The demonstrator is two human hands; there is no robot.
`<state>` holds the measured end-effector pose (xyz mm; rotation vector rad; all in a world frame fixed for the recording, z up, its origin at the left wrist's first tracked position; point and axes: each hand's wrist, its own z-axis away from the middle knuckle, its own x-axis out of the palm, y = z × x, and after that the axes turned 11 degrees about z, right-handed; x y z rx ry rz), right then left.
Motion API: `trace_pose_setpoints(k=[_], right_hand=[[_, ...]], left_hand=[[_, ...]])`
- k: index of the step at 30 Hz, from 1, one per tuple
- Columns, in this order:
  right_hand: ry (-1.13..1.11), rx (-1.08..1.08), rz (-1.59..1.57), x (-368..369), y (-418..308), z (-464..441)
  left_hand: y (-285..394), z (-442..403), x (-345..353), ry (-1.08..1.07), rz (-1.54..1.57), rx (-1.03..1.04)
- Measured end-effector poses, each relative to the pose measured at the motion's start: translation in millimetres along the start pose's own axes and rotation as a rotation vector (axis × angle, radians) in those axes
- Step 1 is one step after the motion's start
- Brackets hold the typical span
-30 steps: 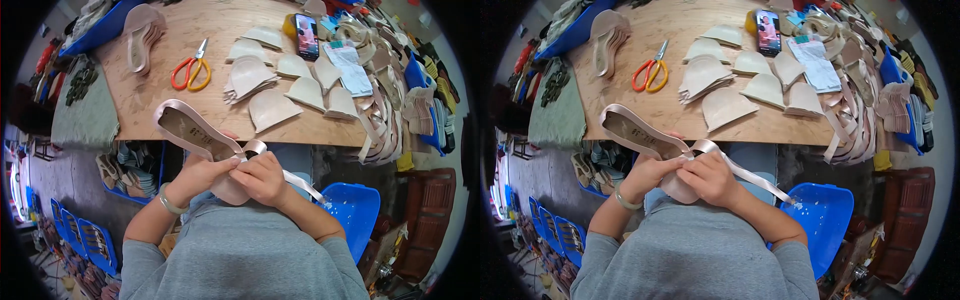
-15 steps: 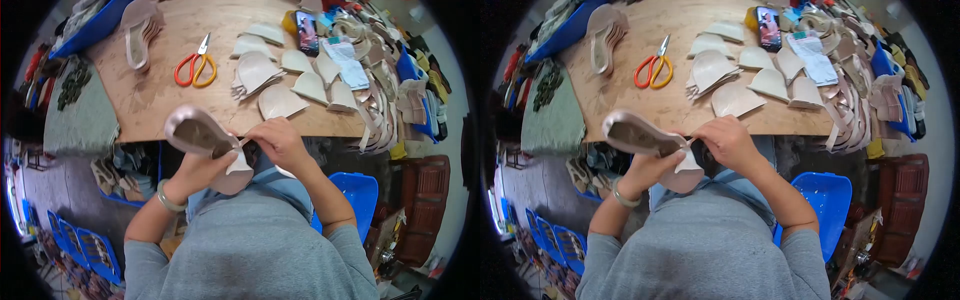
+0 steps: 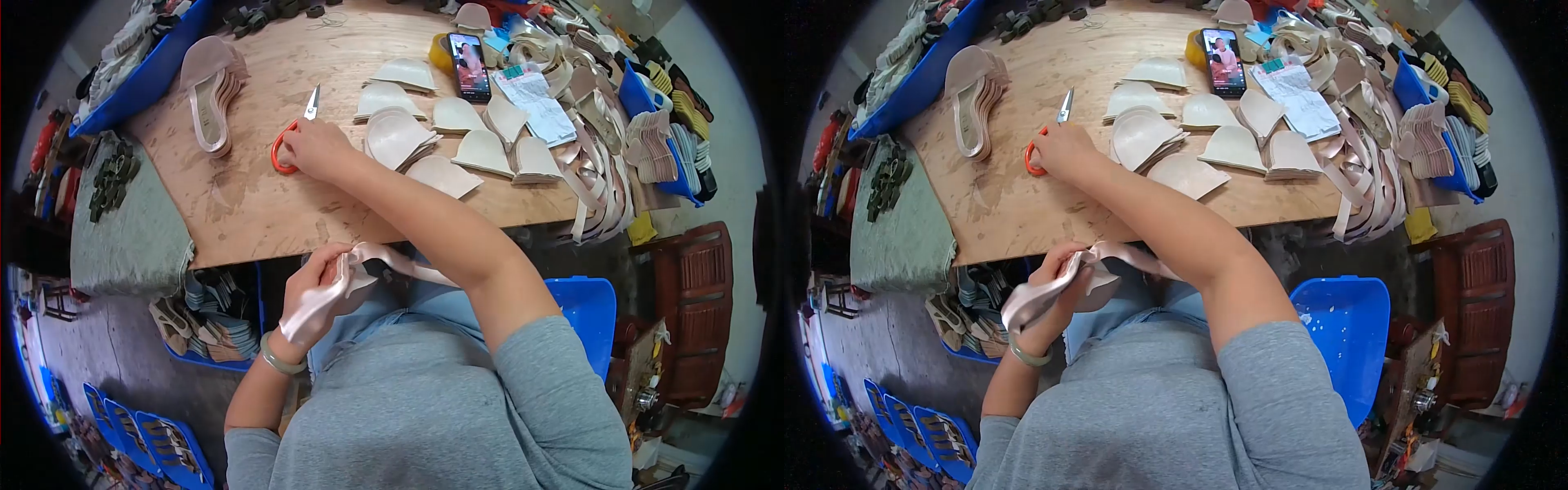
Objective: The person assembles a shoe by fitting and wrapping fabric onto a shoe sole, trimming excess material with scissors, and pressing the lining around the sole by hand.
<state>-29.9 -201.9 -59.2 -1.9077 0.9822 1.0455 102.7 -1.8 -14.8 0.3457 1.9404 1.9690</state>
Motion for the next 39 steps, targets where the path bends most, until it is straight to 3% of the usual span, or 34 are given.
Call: trace_pose_setpoints(k=[3,5,6,9,13,15,16,18,22,23,25,28,29,33,39], right_hand=[[-0.102,-0.001,0.097,-4,8,3],[-0.166,-0.163,0.288,-18,17,11],[-0.109,0.105,0.088,-26,10,20],[-0.128,0.234,0.132,-34,12,24],[-0.452,0.405,-0.089,-48,17,5],[-0.411,0.558,-0.448,-67,12,9],[-0.416,0.547,-0.447,-73,13,20],[-0.152,0.416,-0.811,-86,13,55],[0.041,0.443,-1.342,-151,-37,167],[-0.076,0.438,-1.225,-152,-35,201],[-0.293,0.401,-1.315,-172,-47,243],[-0.651,0.569,-1.146,-188,-47,285],[-0.646,0.573,-1.143,-188,-48,287],[-0.64,0.4,-0.593,-178,-55,289],[-0.634,0.43,-0.601,-167,-67,272]], left_hand=[[-5,4,4,0.116,0.017,0.043],[-8,3,4,0.144,0.02,0.038],[-10,2,4,0.153,0.026,0.041],[-16,7,8,0.159,0.031,0.047],[-13,10,12,0.19,0.059,0.069],[-22,11,13,0.191,0.082,0.109],[-30,11,14,0.187,0.112,0.143],[-40,12,14,0.178,0.17,0.212],[-37,15,13,0.165,0.056,0.3],[-37,14,13,0.155,0.015,0.33],[-41,13,14,0.169,0.018,0.346],[-47,12,21,0.189,0.035,0.392],[-46,12,23,0.183,0.038,0.395],[-31,17,30,0.182,-0.166,0.5],[-20,27,32,0.184,-0.338,0.567]])
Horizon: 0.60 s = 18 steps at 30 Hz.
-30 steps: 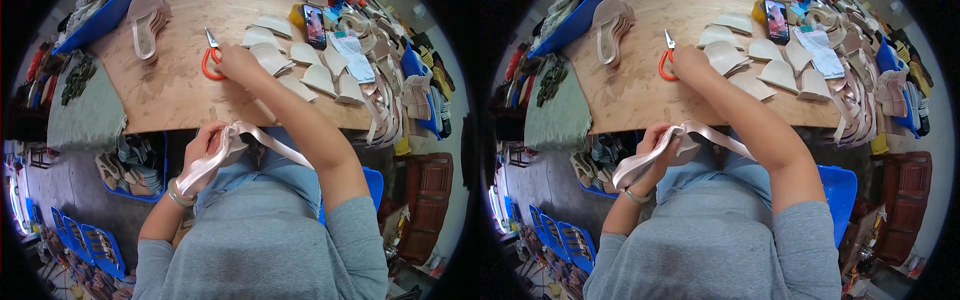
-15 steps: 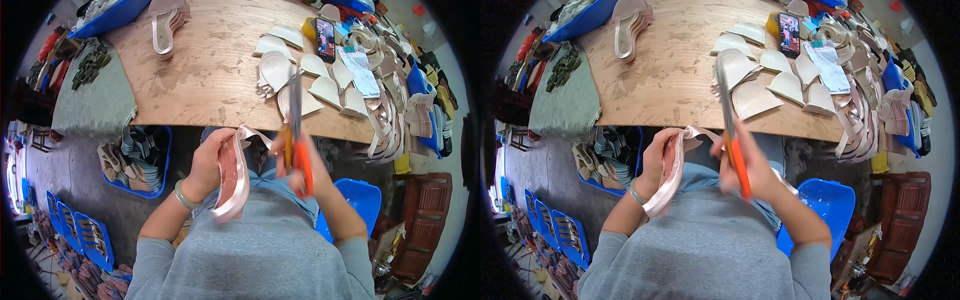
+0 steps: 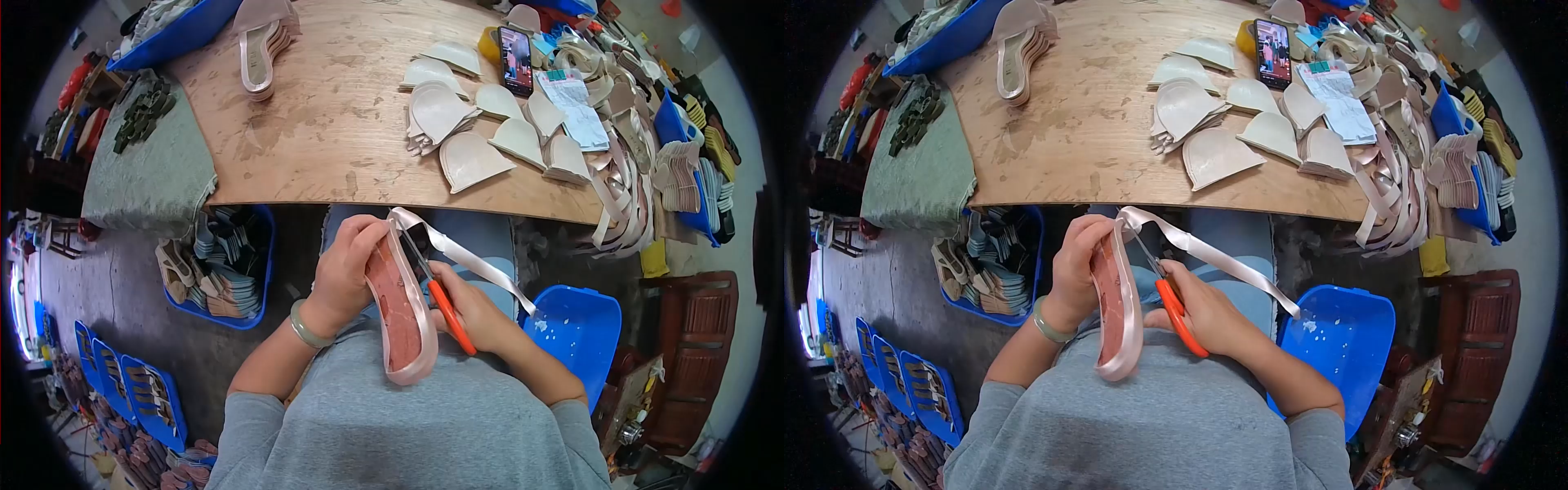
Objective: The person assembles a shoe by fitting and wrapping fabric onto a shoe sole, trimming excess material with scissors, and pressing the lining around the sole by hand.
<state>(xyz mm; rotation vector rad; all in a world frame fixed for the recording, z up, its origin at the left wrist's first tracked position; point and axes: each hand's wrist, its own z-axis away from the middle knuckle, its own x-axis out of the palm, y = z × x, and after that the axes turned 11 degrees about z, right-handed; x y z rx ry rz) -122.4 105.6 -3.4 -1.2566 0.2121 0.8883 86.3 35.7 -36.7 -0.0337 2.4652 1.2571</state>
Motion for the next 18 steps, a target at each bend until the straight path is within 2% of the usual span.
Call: trace_pose_setpoints(k=[5,10,14,16,17,18], right_hand=[[0.043,-0.014,-0.114,7,-2,-9],[0.004,0.025,-0.214,1,-5,-10],[0.034,0.068,-0.321,-10,-14,-15],[0.116,0.084,-0.276,-22,-13,-36],[0.222,-0.013,-0.131,-29,-12,-57],[0.272,-0.004,-0.039,-37,-16,-80]], left_hand=[[-3,1,-7,-0.015,0.013,-0.05],[-16,-8,-20,-0.042,0.167,-0.002],[-1,-15,-32,0.023,0.364,-0.623],[-3,-17,-36,0.052,0.448,-0.632],[-3,-18,-38,0.072,0.535,-0.641],[-3,-19,-40,0.09,0.621,-0.649]])
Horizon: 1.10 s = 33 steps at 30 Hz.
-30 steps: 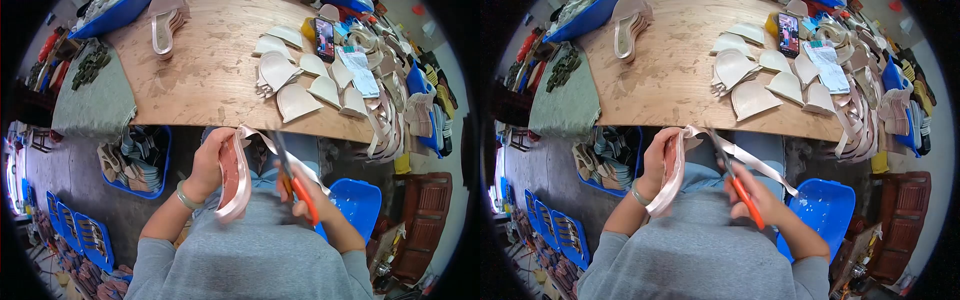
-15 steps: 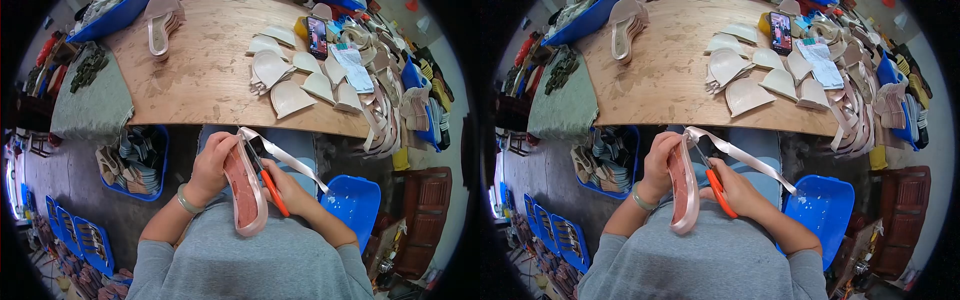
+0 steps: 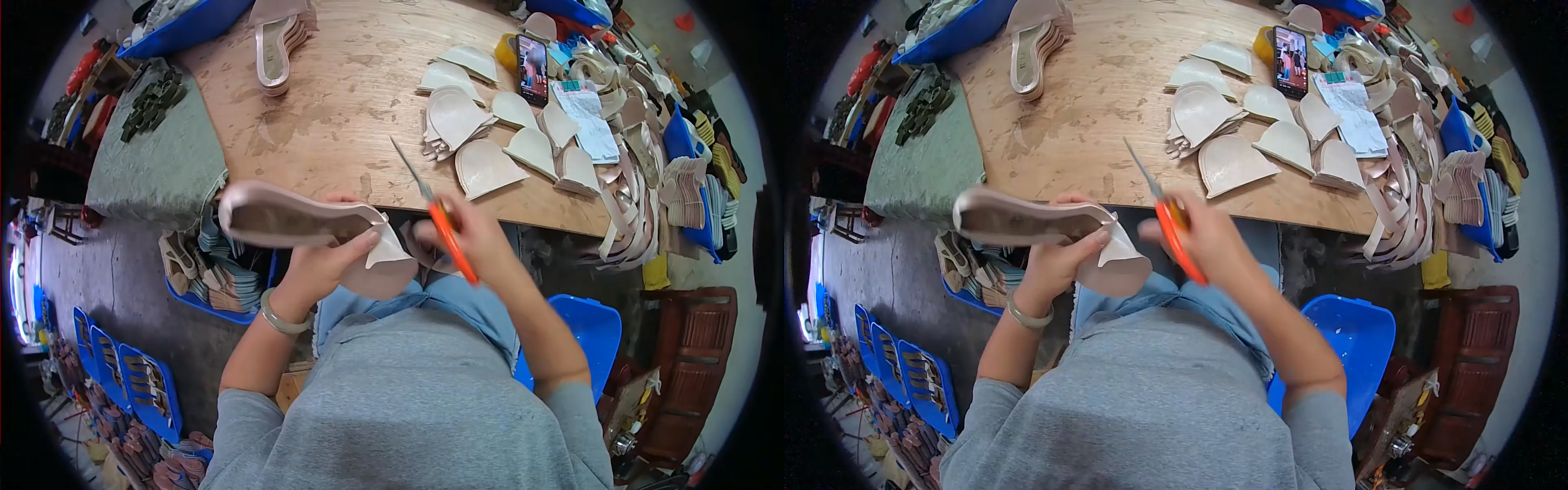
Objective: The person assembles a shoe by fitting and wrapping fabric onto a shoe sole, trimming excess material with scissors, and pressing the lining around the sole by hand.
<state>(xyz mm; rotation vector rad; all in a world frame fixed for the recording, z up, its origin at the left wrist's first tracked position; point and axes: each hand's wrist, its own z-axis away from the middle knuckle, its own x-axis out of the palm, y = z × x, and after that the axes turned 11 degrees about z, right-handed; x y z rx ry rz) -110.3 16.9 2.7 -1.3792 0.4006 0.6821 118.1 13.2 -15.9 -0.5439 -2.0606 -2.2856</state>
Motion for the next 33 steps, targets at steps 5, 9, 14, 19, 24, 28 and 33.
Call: trace_pose_setpoints(k=[5,9,14,19,24,28,33], right_hand=[[0.137,-0.127,0.348,14,-1,-112],[0.346,-0.431,0.467,14,-1,-105],[0.236,-0.415,0.173,-4,-7,-45],[-0.117,-0.057,-0.207,-23,6,-24],[-0.221,0.022,-0.28,-37,20,-20],[-0.264,0.026,-0.298,-37,29,-15],[-0.152,-0.046,-0.185,-21,40,-6]], left_hand=[[8,-1,2,-0.005,0.111,-0.107],[13,-4,6,0.016,0.059,-0.238],[24,-12,20,-0.011,-0.029,-0.346],[19,-22,35,-0.094,-0.062,-0.32],[14,-29,48,-0.175,-0.074,-0.265],[14,-34,55,-0.242,-0.14,-0.276],[11,-38,60,-0.33,-0.303,-0.329]])
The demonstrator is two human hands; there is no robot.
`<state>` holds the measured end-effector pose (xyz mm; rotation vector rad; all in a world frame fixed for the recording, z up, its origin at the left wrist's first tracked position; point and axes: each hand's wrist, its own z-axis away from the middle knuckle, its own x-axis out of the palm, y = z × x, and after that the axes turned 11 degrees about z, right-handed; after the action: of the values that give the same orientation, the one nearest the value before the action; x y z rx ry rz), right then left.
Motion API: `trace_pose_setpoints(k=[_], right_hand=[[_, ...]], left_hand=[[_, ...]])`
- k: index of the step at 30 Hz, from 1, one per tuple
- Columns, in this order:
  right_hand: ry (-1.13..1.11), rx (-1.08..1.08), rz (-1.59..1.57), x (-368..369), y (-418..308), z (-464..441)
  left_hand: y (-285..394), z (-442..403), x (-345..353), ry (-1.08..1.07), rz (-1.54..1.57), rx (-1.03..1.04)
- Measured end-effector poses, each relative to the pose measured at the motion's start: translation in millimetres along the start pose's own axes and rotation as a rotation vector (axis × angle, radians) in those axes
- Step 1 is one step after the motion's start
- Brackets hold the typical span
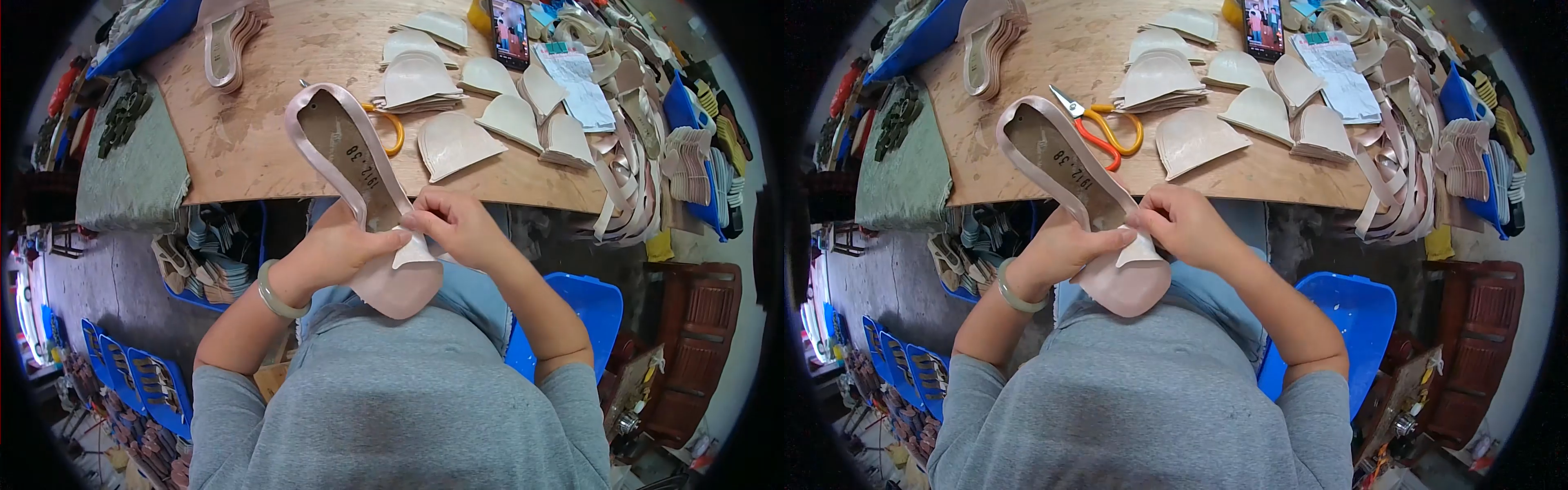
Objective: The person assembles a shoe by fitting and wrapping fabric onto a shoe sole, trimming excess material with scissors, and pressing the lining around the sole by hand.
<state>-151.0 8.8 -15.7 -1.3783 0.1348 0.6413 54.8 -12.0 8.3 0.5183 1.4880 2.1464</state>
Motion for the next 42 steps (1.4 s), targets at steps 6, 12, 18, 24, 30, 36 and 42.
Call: trace_pose_setpoints(k=[6,12,18,24,30,36,42], right_hand=[[0.152,-0.018,-0.116,10,15,5],[0.093,0.072,-0.717,-14,6,20],[0.215,0.008,-0.342,5,7,38],[0.226,-0.018,-0.497,12,20,38],[0.284,-0.02,-0.586,19,19,35],[0.469,-0.136,-0.366,20,28,30],[0.784,-0.555,0.249,-5,19,27]], left_hand=[[-2,-5,8,0.03,0.133,0.111],[0,-7,18,0.151,0.22,0.094],[-16,-12,34,0.183,0.193,0.351],[-23,-15,39,0.148,0.27,0.354],[-21,-16,29,0.146,0.296,0.209],[6,-26,26,0.092,0.187,0.208],[11,-32,23,-0.012,0.149,0.666]])
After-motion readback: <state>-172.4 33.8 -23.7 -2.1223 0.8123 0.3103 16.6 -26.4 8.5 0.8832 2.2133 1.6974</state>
